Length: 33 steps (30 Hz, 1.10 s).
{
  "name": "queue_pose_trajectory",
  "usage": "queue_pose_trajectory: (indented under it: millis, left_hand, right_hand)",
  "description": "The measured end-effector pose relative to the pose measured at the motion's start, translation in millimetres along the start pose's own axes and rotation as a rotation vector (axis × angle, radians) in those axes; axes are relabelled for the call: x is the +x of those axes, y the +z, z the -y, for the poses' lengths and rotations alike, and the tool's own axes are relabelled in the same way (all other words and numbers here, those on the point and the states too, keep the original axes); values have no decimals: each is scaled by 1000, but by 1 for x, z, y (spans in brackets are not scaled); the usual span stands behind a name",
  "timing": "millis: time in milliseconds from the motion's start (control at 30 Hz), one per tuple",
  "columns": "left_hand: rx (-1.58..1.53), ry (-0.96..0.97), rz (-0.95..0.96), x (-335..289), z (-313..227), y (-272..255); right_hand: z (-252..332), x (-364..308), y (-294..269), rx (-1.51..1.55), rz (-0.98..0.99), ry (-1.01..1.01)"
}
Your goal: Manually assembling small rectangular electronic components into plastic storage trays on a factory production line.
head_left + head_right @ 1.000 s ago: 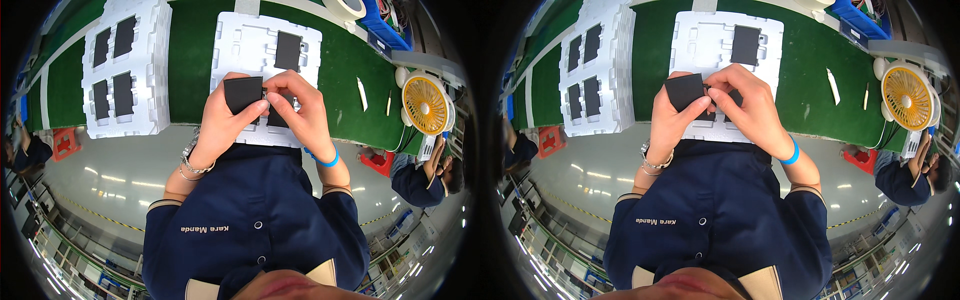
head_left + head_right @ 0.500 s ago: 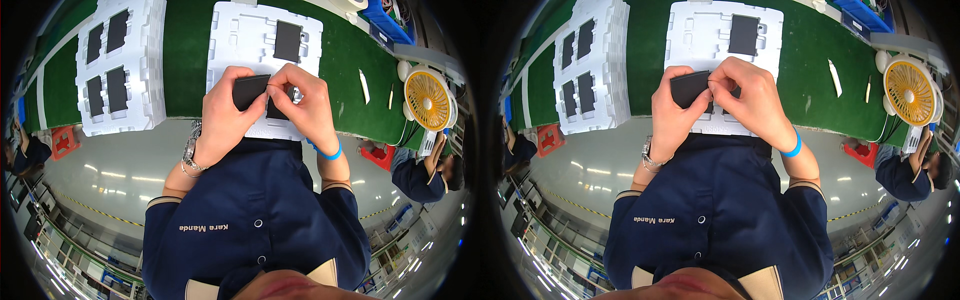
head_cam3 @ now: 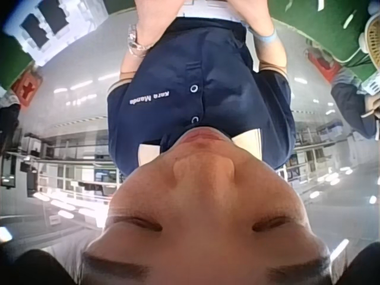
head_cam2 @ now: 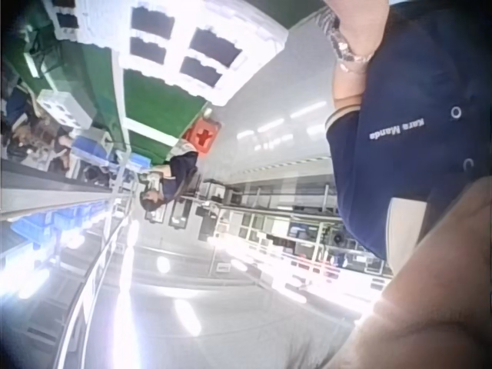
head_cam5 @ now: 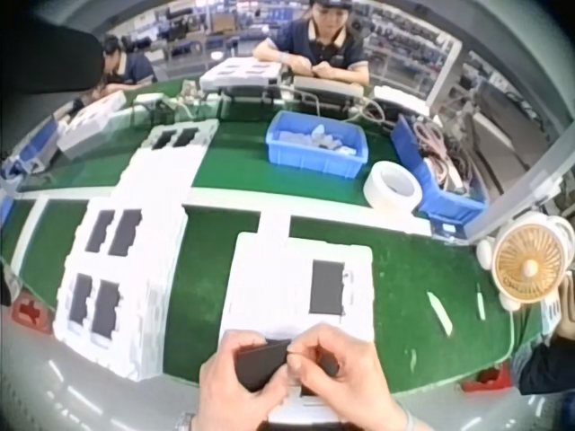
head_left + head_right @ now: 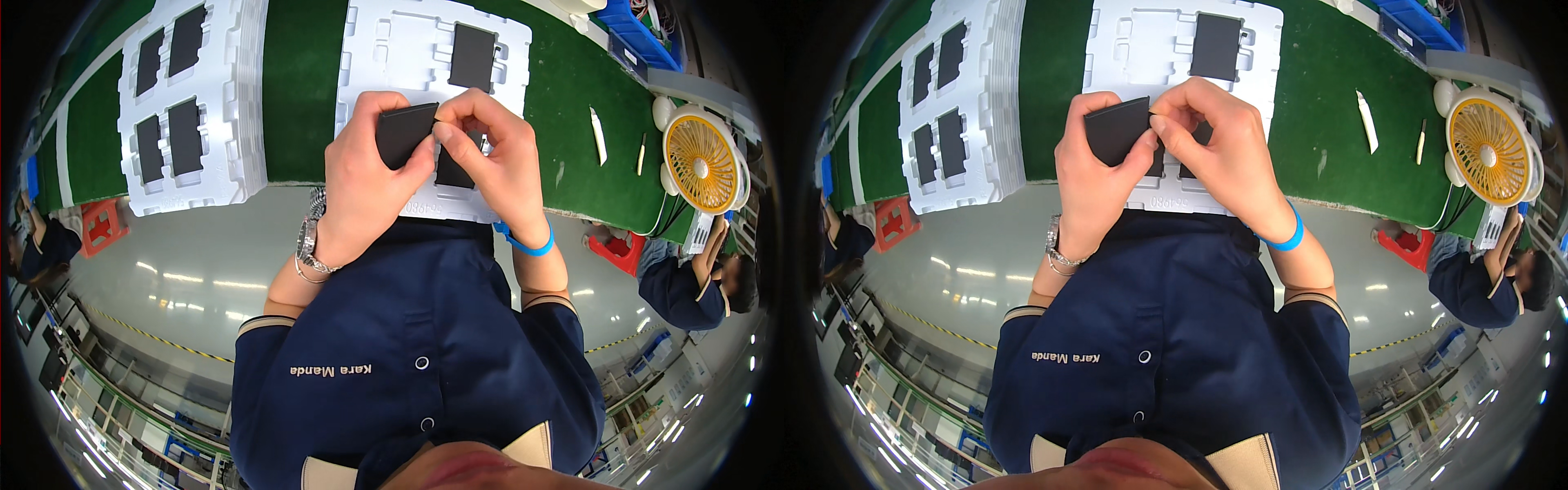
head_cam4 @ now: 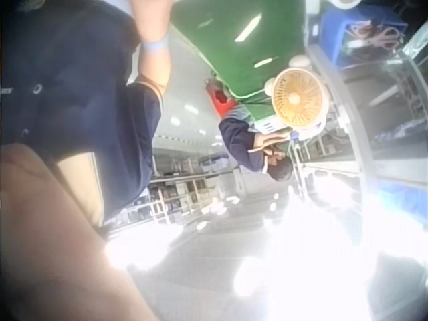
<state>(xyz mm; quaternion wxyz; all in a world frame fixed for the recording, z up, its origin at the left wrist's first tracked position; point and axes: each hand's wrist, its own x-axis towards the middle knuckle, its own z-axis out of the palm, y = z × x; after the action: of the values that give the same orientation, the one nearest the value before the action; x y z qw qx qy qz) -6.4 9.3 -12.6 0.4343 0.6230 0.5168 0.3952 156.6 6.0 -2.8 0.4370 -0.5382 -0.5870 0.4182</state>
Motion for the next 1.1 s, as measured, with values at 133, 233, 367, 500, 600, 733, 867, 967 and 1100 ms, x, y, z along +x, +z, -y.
queue_pose_trajectory:
  millis: [133, 233, 367, 500, 600, 733, 867, 967, 1100]
  left_hand:
    - [-39, -21, 19, 2, 1, -1]
    - [-128, -93, 78, 5, -4, -5]
    - [-316, -226, 235, 7, 5, -10]
    - [-628, -353, 365, 11, 3, -16]
    - [-755, -368, 402, 12, 8, -15]
    - [-819, -361, 362, 8, 10, -9]
    - [-860, -452, 374, 10, 4, -11]
    - [-811, -425, 342, 8, 2, -8]
    - [-594, -232, 268, 10, 10, -14]
  right_hand:
    - [0, 0, -2, 185, 32, 130]
    - [7, 0, -6, 239, 63, 255]
    - [7, 3, -15, 393, 176, 358]
    - [-6, 7, -17, 636, 276, 438]
    - [-11, 10, -18, 672, 321, 427]
    - [-11, 14, -25, 612, 317, 357]
    - [-5, 20, -28, 501, 261, 310]
    - [1, 22, -20, 412, 231, 264]
    - [3, 35, -19, 144, 279, 151]
